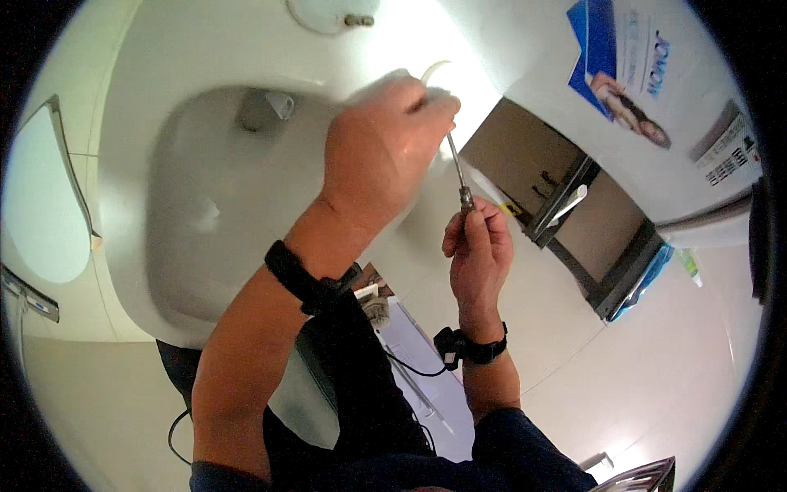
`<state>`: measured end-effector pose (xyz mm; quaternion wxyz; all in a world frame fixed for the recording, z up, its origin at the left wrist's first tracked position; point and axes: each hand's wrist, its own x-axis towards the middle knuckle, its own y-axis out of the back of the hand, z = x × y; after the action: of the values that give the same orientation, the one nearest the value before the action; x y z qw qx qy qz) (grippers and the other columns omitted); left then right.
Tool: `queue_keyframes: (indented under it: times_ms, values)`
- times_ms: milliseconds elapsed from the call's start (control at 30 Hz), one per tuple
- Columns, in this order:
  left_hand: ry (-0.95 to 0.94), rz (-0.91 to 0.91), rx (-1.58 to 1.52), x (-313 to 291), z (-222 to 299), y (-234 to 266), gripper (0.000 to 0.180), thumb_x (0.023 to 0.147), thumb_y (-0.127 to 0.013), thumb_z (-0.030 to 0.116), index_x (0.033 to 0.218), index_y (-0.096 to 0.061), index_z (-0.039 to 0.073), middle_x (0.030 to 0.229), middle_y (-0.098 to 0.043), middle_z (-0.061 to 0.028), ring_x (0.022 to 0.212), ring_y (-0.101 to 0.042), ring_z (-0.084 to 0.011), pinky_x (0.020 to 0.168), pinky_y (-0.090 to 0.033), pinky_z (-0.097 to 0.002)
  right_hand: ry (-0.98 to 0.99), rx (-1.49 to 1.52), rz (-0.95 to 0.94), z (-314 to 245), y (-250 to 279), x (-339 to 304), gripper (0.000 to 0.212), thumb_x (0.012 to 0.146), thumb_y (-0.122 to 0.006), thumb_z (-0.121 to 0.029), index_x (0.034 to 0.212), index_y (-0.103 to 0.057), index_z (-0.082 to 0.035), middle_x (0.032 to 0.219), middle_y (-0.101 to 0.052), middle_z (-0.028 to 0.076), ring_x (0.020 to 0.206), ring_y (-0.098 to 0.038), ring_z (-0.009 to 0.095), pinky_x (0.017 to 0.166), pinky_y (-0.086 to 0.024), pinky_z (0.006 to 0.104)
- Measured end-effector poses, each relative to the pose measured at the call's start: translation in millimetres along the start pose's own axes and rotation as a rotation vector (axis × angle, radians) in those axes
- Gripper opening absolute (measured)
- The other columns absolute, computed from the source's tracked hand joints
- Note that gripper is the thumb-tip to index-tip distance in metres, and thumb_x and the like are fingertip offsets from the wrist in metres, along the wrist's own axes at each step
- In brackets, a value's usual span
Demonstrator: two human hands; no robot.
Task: The person uses a screwdriver to work on a toilet tank fixture, walks to a drawer in a living area to retrieve a headlamp, and returns to the bathroom to handle the headlamp and screwdriver at the toilet.
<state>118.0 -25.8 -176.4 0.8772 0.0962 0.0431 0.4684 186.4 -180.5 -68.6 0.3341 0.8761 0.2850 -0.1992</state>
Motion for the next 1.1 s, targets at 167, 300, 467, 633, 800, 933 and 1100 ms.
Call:
queue_keyframes:
  times_ms: [167, 300, 467, 633, 800, 933, 1100]
  values:
    - [-0.119, 0.025, 0.103, 1, -3, -1, 0.013, 0.079, -0.065, 0.011, 0.092, -0.066, 0.008, 0.077, -0.058, -0.0062, 0.068, -0.062, -0.0247, 0.056, -0.05, -0.0355, -0.033, 0.014, 0.0, -4, -4, 1, 0.02, 0.101, -0.052, -0.017, 0.111, -0.056, -0.001, 0.077, -0.06, 0.005, 0.06, -0.052, 0.009, 0.053, -0.043, 0.023]
    - [-0.144, -0.02, 0.154, 4, 5, 5, 0.014, 0.078, -0.063, 0.012, 0.091, -0.064, 0.008, 0.076, -0.057, -0.0062, 0.068, -0.062, -0.0248, 0.056, -0.05, -0.0371, -0.019, 0.006, 0.005, -5, -3, 5, 0.019, 0.101, -0.052, -0.017, 0.111, -0.056, -0.001, 0.076, -0.059, 0.005, 0.06, -0.052, 0.009, 0.054, -0.043, 0.0228]
    - [-0.184, -0.036, 0.184, 7, 5, 11, 0.006, 0.079, -0.065, 0.01, 0.085, -0.067, 0.008, 0.077, -0.061, -0.002, 0.062, -0.062, -0.0162, 0.052, -0.052, -0.0282, -0.015, 0.001, 0.005, -8, -7, 6, 0.019, 0.101, -0.052, -0.017, 0.11, -0.056, -0.001, 0.076, -0.059, 0.005, 0.06, -0.052, 0.01, 0.054, -0.043, 0.0233]
    - [-0.05, -0.005, 0.087, 6, 8, 5, 0.008, 0.079, -0.067, 0.014, 0.082, -0.063, 0.008, 0.074, -0.055, -0.0061, 0.064, -0.06, -0.026, 0.055, -0.049, -0.0388, -0.034, 0.012, 0.009, -9, -10, 7, 0.019, 0.101, -0.052, -0.016, 0.111, -0.055, -0.001, 0.077, -0.059, 0.005, 0.061, -0.052, 0.01, 0.055, -0.043, 0.0237]
    - [0.032, 0.0, 0.057, 12, 12, 3, 0.01, 0.078, -0.069, 0.016, 0.079, -0.063, 0.009, 0.073, -0.054, -0.0069, 0.063, -0.058, -0.0271, 0.054, -0.048, -0.0409, -0.069, -0.04, 0.005, -13, -11, 5, 0.019, 0.101, -0.053, -0.016, 0.111, -0.055, 0.0, 0.08, -0.06, 0.006, 0.063, -0.053, 0.011, 0.056, -0.043, 0.0236]
    - [0.097, -0.003, 0.071, 13, 13, 0, 0.011, 0.077, -0.07, 0.017, 0.079, -0.062, 0.009, 0.076, -0.057, -0.0081, 0.064, -0.059, -0.0289, 0.055, -0.05, -0.0396, -0.063, 0.01, -0.006, -8, -8, 8, 0.02, 0.1, -0.055, -0.016, 0.112, -0.055, 0.0, 0.08, -0.061, 0.006, 0.063, -0.054, 0.011, 0.056, -0.044, 0.0236]
    - [0.112, -0.02, 0.057, 12, 12, 3, 0.01, 0.076, -0.069, 0.016, 0.081, -0.063, 0.01, 0.079, -0.059, -0.0083, 0.068, -0.06, -0.03, 0.059, -0.052, -0.0395, -0.075, -0.041, -0.009, -10, -11, 11, 0.02, 0.1, -0.055, -0.016, 0.112, -0.056, -0.001, 0.08, -0.061, 0.006, 0.062, -0.054, 0.011, 0.055, -0.044, 0.0236]
